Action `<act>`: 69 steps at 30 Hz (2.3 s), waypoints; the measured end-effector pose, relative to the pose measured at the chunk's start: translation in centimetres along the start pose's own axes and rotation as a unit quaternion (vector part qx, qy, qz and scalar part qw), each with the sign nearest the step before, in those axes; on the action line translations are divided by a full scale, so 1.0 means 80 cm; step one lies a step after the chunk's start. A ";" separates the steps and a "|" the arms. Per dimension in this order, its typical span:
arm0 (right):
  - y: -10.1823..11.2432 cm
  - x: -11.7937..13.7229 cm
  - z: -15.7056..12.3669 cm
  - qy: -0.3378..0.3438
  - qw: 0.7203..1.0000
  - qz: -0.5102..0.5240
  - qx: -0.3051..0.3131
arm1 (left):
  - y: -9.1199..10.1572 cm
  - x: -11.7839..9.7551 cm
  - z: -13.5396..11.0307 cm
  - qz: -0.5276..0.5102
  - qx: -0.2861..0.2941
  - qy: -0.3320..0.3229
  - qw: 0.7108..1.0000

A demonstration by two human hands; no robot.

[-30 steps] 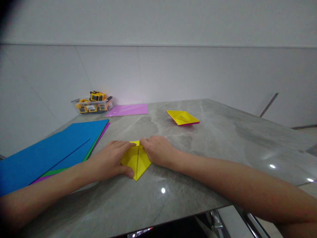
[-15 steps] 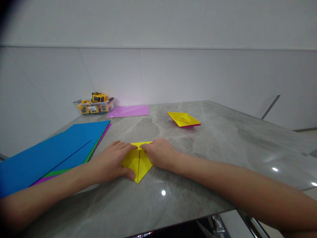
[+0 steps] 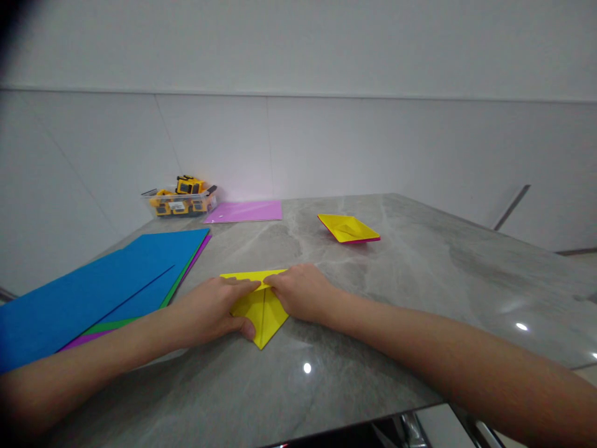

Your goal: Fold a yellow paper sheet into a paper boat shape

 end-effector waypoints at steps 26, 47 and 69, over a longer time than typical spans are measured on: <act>0.001 0.028 -0.018 0.040 0.993 0.095 0.065 | -0.002 -0.026 -0.014 0.092 0.020 -0.036 0.995; 0.004 0.012 -0.014 0.061 0.998 0.006 -0.001 | -0.008 -0.002 -0.008 0.096 -0.054 -0.015 0.994; -0.004 0.020 -0.007 0.008 0.999 0.001 0.034 | -0.011 -0.018 0.001 0.142 -0.019 -0.029 0.989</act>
Point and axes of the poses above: each hand's wrist, its own z-axis towards the middle knuckle, its own y-axis out of the back of the hand, x = y × z, the point moved 2 cm from there along z, towards the middle knuckle, and after that the axes turned 12 degrees about z, right-handed, at the moved point
